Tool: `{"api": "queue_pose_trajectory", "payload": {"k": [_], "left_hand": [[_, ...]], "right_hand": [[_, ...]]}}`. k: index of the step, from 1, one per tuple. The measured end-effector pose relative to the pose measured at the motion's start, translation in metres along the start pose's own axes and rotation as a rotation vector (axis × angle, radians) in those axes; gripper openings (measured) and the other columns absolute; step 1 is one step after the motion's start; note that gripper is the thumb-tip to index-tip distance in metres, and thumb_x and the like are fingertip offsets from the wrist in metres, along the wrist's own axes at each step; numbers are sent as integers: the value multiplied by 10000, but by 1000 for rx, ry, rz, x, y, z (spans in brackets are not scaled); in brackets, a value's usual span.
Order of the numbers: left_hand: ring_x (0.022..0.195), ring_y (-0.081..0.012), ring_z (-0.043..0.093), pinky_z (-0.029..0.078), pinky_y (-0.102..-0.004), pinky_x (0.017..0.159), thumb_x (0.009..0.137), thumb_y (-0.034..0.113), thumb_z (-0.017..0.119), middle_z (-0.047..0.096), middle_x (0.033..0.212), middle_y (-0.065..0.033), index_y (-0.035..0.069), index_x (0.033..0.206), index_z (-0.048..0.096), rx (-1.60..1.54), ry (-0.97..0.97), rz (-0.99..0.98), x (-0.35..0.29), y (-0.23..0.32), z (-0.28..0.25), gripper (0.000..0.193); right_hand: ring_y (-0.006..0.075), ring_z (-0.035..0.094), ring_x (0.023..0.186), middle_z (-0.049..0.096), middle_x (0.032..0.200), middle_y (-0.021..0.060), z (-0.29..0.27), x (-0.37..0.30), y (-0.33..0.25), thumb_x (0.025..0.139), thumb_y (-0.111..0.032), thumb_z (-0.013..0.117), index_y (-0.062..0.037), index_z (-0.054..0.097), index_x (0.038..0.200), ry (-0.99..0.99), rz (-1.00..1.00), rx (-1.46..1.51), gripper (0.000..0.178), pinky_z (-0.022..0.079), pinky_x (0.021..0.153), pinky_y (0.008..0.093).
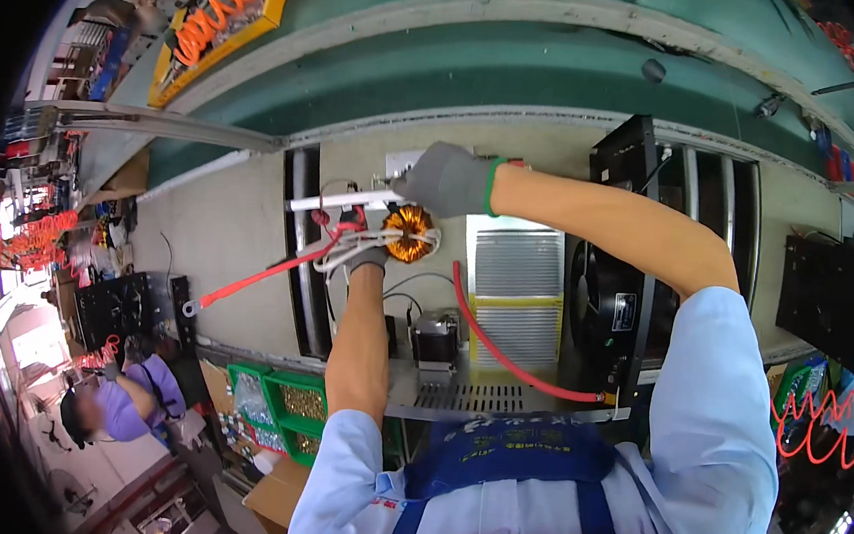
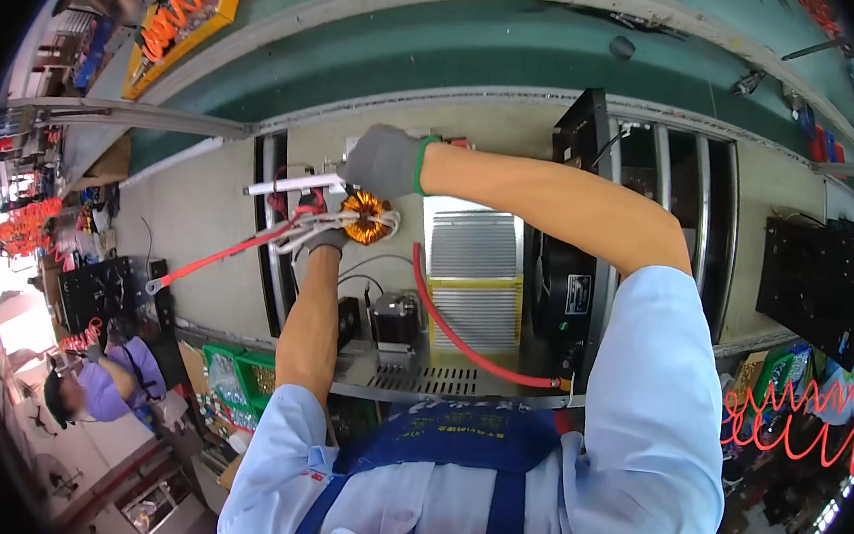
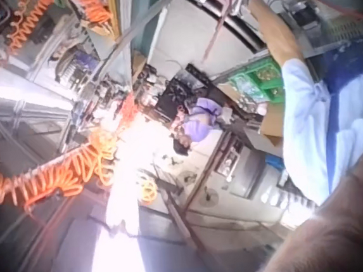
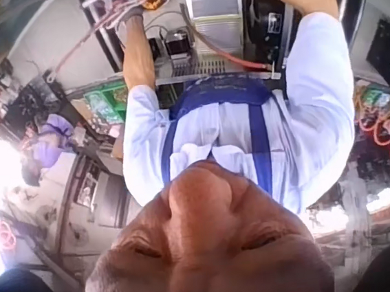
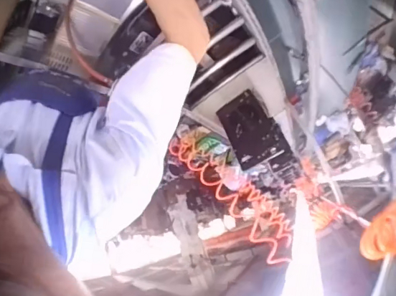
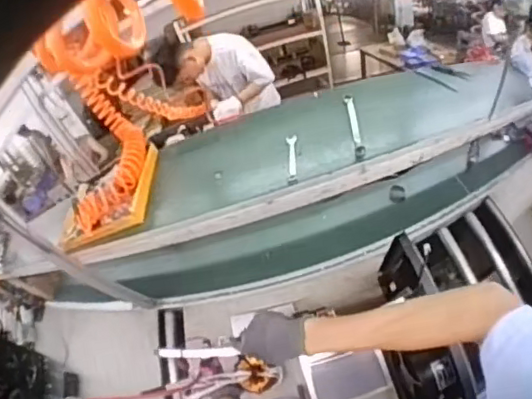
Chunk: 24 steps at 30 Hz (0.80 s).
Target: The person assembles an electronic device on a workbench. They place a metal plate with a copper coil onto a chassis, then use a pneumatic screwdriver to secure a black side panel with multiple screws. The person repeatedly picks up screws from a green bin and fastens them into the device.
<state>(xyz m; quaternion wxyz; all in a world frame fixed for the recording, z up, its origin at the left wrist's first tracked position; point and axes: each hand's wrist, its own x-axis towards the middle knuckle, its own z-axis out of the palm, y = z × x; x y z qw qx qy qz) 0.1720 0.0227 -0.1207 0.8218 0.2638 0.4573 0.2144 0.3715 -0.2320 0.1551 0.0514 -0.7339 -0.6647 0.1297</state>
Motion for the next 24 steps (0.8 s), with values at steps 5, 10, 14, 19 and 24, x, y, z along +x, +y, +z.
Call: {"api": "queue_pose_trajectory", "payload": {"k": [5, 10, 14, 19, 24], "left_hand": [[1198, -301, 626, 525, -530, 1020, 1034, 506, 459, 656, 1330, -69, 193, 1331, 616, -57, -69, -5, 2, 2, -32, 460], [1150, -233, 630, 511, -543, 1053, 1014, 566, 481, 672, 1238, 14, 262, 1230, 694, 44, -40, 18, -41, -13, 8, 429], [1179, -250, 622, 506, -568, 1058, 1006, 581, 484, 645, 1293, -1, 283, 1253, 684, 99, 84, 9, -65, -21, -17, 436], [1249, -275, 592, 482, -542, 1080, 1039, 565, 424, 629, 1355, -41, 209, 1342, 594, 79, 154, -212, -95, -25, -3, 497], [1233, -289, 597, 498, -538, 1071, 1038, 552, 438, 617, 1353, -75, 177, 1335, 584, 1, 105, -224, -51, -24, -61, 500]], "right_hand": [[337, 747, 737, 728, 802, 129, -15, -11, -22, 924, -146, 599, -74, 641, 1100, -4, 135, -20, 194, 582, 613, 469], [339, 737, 729, 716, 780, 116, 1, -34, -21, 927, -152, 591, -54, 643, 1073, 58, 187, 45, 183, 573, 605, 474], [331, 726, 715, 710, 781, 123, 12, -38, -30, 919, -148, 595, -59, 648, 1087, 110, 108, 39, 198, 560, 605, 475], [330, 722, 787, 716, 841, 115, 1, -48, -31, 925, -183, 623, -78, 655, 1137, -57, 209, 29, 239, 567, 682, 465], [324, 699, 1006, 714, 1052, 132, -29, -87, -50, 929, -347, 677, -99, 647, 1214, 209, 329, 153, 379, 559, 836, 484]]}}
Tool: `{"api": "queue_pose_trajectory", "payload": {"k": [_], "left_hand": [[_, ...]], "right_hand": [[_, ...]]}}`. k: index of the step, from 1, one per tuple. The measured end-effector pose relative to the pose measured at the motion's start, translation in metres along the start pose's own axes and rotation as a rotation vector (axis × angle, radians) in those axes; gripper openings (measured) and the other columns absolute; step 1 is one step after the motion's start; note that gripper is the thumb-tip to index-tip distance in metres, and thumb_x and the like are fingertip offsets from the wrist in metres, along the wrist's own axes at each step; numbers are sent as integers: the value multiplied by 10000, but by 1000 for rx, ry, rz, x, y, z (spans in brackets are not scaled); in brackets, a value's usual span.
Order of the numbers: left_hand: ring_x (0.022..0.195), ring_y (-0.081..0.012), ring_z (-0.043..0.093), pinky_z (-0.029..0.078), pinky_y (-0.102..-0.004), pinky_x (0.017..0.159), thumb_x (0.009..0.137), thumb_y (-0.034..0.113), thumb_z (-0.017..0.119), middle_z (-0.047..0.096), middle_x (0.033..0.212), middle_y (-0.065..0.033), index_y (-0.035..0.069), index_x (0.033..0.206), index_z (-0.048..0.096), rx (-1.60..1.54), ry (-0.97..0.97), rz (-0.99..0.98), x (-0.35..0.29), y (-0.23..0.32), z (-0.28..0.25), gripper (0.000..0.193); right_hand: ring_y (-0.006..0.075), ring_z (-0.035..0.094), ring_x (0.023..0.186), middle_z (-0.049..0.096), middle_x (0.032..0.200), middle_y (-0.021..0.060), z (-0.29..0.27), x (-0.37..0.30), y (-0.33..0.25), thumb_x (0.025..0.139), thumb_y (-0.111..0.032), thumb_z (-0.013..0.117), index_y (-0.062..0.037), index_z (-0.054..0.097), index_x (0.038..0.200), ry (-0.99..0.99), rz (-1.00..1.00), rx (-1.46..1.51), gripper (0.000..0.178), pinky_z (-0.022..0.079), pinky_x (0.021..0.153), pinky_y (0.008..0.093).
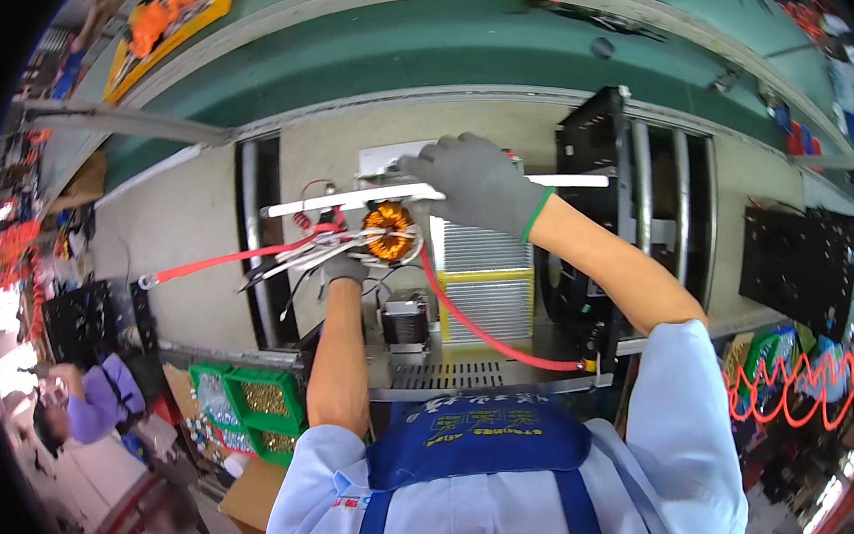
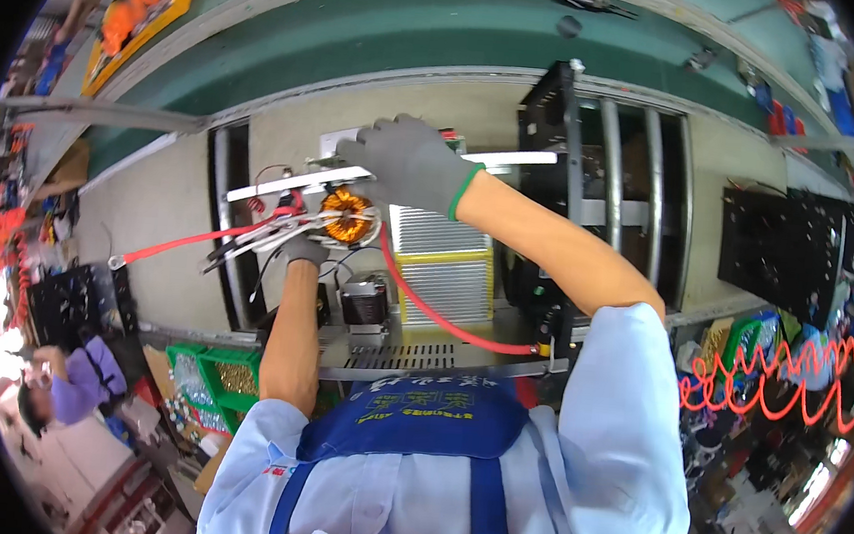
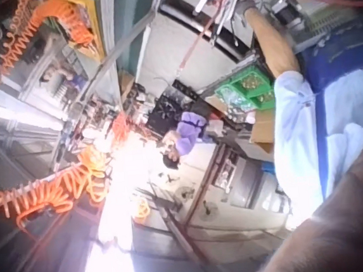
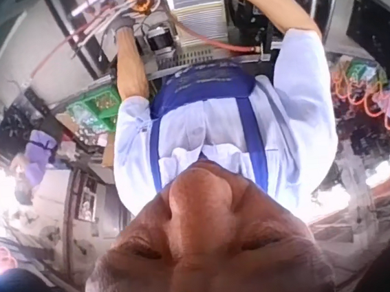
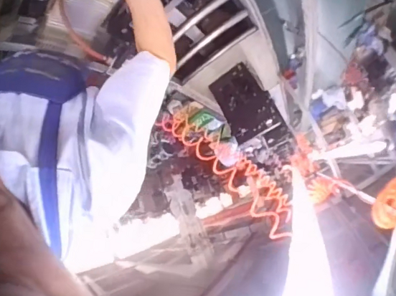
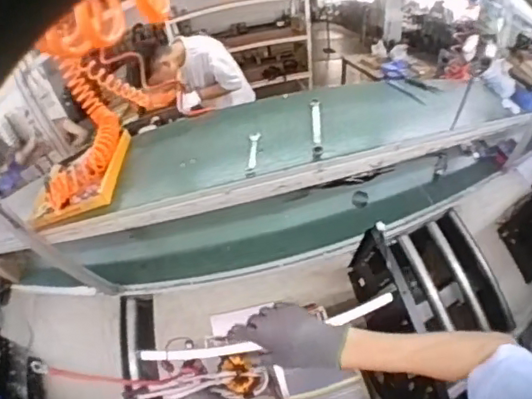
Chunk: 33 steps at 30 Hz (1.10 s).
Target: The person assembles an electronic device on a workbench. They place a metal plate with a copper coil onto a chassis, then use a pneumatic screwdriver to secure a black side panel with multiple screws. The person repeatedly picks up screws from a green bin and fastens them into the device.
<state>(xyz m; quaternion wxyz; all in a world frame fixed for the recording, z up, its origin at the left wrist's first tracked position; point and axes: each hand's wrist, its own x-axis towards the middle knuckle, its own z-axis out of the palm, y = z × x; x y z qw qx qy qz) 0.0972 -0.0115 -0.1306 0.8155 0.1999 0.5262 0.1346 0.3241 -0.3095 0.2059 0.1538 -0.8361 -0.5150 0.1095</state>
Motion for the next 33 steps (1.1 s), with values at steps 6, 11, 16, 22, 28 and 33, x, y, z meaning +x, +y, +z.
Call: {"api": "queue_pose_trajectory", "payload": {"k": [6, 11, 16, 22, 28, 33], "left_hand": [[1178, -272, 655, 555, -489, 997, 1047, 476, 423, 675, 1292, -88, 175, 1281, 626, 32, 15, -185, -5, 0, -1, 432], [1182, -268, 640, 549, -492, 995, 1063, 466, 401, 660, 1312, -88, 173, 1277, 626, 68, -62, -232, -19, 6, 11, 427], [1185, -265, 626, 544, -495, 993, 1078, 457, 379, 646, 1331, -88, 171, 1272, 626, 130, -154, -173, -45, 21, 29, 425], [1206, -253, 631, 529, -451, 1007, 1047, 299, 495, 645, 1317, -113, 114, 1305, 605, 538, -133, 233, -108, -5, 36, 336], [1052, -309, 641, 506, -426, 947, 949, 235, 661, 652, 1209, -188, -9, 1296, 596, 1233, -528, 1421, -305, -59, 195, 429], [1114, -389, 617, 496, -494, 968, 909, 329, 716, 624, 1249, -198, 52, 1325, 583, 1614, -664, 1864, -277, -49, 252, 517]], "right_hand": [[348, 657, 1086, 671, 1141, 146, -42, -87, 96, 881, -358, 751, -108, 609, 1252, 551, 702, -333, 470, 561, 882, 480], [394, 692, 1017, 693, 1120, 197, -40, -131, 139, 898, -354, 738, -41, 627, 1249, 251, 1070, -222, 484, 559, 869, 515], [323, 743, 869, 727, 917, 198, -24, -175, 141, 940, -240, 645, -29, 642, 1185, 681, 960, 70, 323, 562, 803, 427], [205, 657, 718, 676, 849, 102, -12, -215, 43, 938, -98, 591, -15, 634, 1155, 796, 709, 741, 237, 541, 724, 343], [153, 646, 717, 665, 826, 47, 36, -277, 10, 927, -78, 631, -33, 669, 1097, 979, 720, 834, 180, 536, 680, 325], [291, 700, 898, 697, 1010, 143, 66, -298, -12, 864, -291, 746, -51, 675, 1172, 769, 947, 351, 397, 551, 819, 426]]}}
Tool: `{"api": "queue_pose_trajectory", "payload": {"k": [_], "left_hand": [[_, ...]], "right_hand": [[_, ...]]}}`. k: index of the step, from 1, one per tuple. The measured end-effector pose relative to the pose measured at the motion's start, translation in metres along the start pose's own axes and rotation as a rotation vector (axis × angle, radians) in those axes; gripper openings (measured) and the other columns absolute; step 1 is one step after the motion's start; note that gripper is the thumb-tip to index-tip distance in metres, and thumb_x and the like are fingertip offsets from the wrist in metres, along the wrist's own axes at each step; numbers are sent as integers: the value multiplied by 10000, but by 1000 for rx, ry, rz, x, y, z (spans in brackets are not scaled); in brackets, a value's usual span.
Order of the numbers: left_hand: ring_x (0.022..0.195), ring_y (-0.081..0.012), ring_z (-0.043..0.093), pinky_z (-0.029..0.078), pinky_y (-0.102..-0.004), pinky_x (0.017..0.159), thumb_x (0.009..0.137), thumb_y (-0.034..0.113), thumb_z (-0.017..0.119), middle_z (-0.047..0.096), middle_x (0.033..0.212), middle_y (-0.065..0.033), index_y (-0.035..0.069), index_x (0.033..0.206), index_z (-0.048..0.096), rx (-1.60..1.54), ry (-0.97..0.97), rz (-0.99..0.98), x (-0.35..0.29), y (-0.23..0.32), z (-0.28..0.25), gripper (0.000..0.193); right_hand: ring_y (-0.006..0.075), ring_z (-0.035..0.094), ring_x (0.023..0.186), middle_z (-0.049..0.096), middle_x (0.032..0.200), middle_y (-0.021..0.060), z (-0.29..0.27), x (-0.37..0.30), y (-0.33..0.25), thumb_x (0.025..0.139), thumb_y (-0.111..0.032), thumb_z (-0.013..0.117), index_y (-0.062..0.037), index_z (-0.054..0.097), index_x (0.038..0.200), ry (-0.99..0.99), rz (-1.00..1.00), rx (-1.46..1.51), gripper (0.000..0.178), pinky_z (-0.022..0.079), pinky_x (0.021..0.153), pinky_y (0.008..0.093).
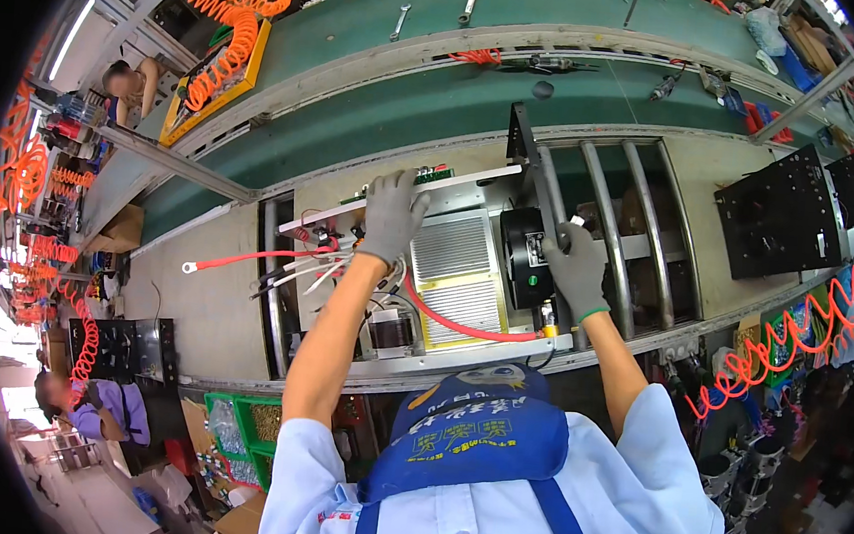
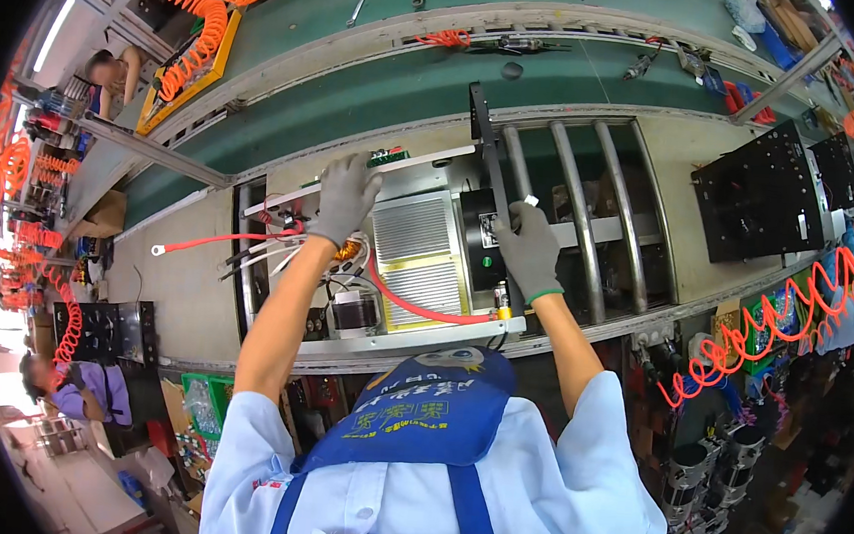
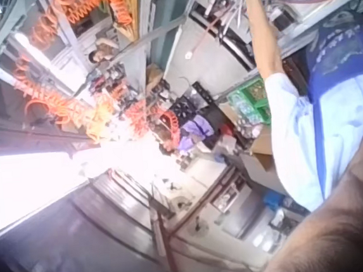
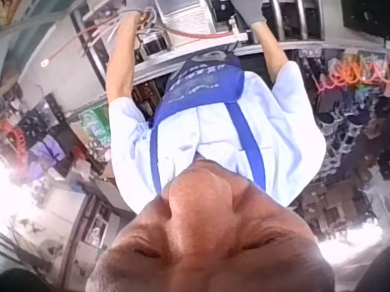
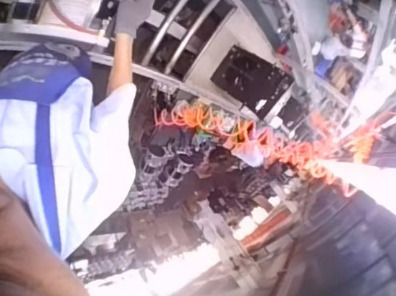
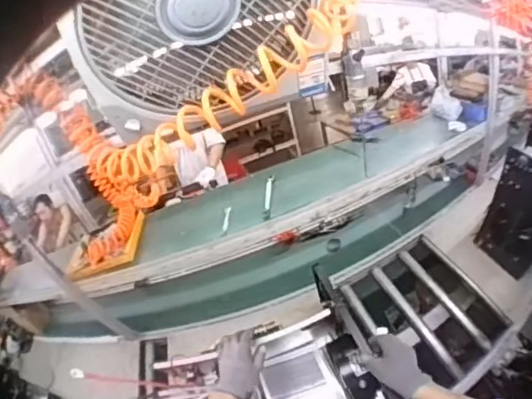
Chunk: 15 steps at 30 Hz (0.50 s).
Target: The person assembles an electronic device on a workbench. They place a metal plate with a copper coil onto a chassis, then use a pneumatic screwdriver to secure a black side panel with multiple screws. The person repeatedly picks up screws from a green bin and fastens them into the device.
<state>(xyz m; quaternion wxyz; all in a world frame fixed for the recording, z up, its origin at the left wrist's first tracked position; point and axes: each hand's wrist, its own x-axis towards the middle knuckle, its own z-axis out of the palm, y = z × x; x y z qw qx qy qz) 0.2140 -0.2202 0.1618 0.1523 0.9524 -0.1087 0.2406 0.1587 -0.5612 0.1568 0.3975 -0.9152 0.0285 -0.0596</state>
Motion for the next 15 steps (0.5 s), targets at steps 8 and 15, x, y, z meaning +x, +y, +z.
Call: {"api": "queue_pose_trajectory", "payload": {"k": [8, 15], "left_hand": [[897, -335, 666, 526, -482, 804, 885, 417, 733, 648, 1019, -116, 145, 1286, 623, 130, -218, -20, 20, -15, 33, 497], [793, -337, 669, 550, -471, 699, 866, 340, 738, 626, 980, -121, 146, 1304, 616, 110, -331, 147, 25, -30, 31, 494]], "right_hand": [[407, 656, 1134, 665, 1205, 253, 10, -12, -5, 865, -448, 748, -5, 525, 1395, -199, 170, 90, 725, 510, 968, 494], [461, 634, 1148, 649, 1217, 287, 14, -1, 9, 863, -193, 729, 5, 439, 1456, -313, 158, 130, 689, 521, 953, 499]]}}
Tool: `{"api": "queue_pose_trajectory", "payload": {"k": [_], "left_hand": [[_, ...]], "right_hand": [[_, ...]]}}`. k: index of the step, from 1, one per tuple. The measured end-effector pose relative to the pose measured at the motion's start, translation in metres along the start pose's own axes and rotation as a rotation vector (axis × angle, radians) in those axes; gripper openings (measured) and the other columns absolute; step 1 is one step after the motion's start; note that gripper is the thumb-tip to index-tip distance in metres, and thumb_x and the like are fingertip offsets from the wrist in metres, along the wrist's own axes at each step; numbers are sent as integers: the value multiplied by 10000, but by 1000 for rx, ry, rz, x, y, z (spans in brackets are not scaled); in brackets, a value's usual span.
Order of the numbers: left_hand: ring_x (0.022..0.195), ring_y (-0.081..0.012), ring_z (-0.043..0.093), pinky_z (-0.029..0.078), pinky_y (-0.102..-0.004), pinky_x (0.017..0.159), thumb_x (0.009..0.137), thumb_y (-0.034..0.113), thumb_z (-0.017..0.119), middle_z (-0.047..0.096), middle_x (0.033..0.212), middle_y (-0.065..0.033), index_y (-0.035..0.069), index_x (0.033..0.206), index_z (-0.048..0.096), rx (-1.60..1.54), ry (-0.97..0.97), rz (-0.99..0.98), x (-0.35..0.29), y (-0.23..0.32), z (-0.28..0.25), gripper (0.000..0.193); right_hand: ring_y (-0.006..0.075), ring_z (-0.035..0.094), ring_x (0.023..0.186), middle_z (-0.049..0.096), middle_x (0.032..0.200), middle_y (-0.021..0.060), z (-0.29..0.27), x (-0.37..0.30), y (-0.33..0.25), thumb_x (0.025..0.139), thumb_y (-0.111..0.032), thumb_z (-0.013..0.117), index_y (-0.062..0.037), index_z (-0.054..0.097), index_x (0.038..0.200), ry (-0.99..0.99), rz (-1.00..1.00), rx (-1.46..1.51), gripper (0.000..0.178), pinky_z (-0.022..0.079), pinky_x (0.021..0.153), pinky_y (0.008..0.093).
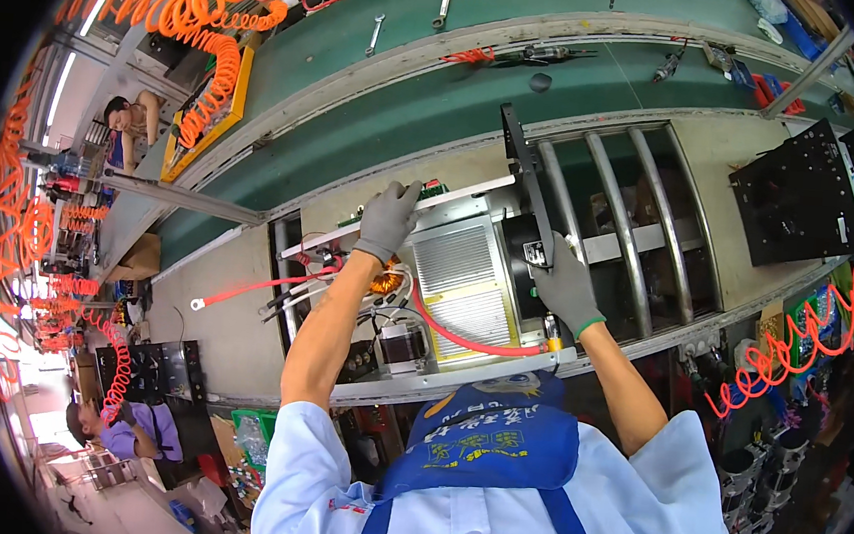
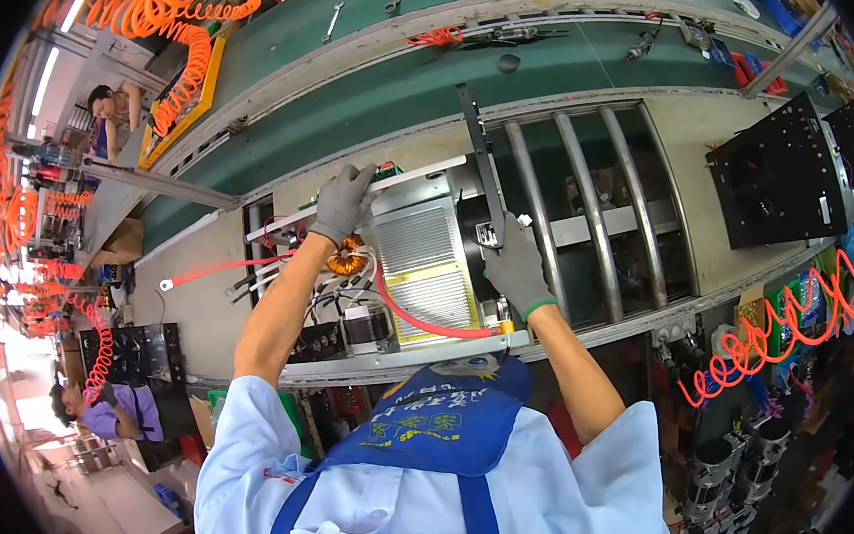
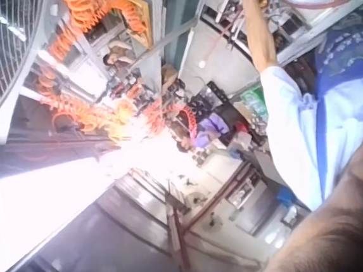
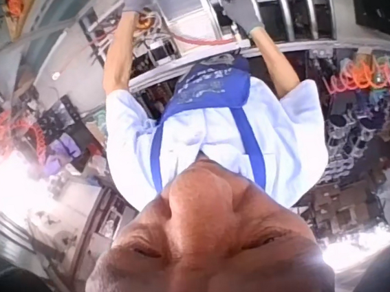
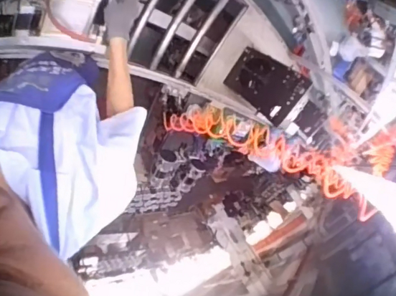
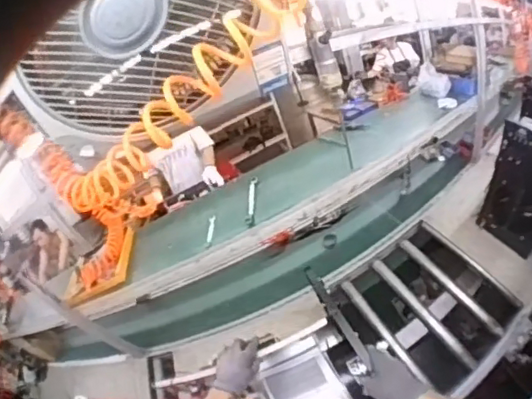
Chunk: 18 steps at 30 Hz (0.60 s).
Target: The person assembles an electronic device on a workbench. They place a metal plate with a copper coil onto a chassis, then use a pneumatic screwdriver to secure a black side panel with multiple screws. The person repeatedly picks up screws from a green bin and fastens them into the device.
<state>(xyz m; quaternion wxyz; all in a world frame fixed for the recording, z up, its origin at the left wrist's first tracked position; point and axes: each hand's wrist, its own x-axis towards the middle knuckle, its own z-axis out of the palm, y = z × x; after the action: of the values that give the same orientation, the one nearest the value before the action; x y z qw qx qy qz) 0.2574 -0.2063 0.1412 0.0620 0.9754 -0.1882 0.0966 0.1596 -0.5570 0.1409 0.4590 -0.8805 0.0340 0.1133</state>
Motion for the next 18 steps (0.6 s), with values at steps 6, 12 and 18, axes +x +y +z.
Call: {"api": "queue_pose_trajectory", "payload": {"k": [6, 12, 18], "left_hand": [[809, -342, 677, 557, -476, 702, 859, 310, 736, 625, 990, -131, 145, 1329, 602, -91, -64, 2, 2, -5, -4, 516], [788, -328, 679, 563, -457, 668, 849, 330, 742, 611, 980, -110, 139, 1332, 599, -117, -70, 16, 14, 6, 1, 539], [825, -318, 679, 559, -453, 715, 855, 379, 752, 614, 986, -109, 133, 1328, 606, -143, -104, -33, 18, 4, -10, 552]], "right_hand": [[497, 648, 1001, 655, 1133, 290, 5, -3, -2, 844, -17, 606, -39, 427, 1472, 33, -22, -44, 654, 531, 868, 539], [462, 676, 1001, 671, 1140, 272, -2, -5, -11, 857, 19, 566, -72, 412, 1497, 15, 16, -13, 665, 536, 837, 517], [468, 669, 1031, 673, 1173, 272, 2, 2, -2, 867, -47, 608, -43, 449, 1475, 50, -88, -61, 629, 538, 864, 524]]}}
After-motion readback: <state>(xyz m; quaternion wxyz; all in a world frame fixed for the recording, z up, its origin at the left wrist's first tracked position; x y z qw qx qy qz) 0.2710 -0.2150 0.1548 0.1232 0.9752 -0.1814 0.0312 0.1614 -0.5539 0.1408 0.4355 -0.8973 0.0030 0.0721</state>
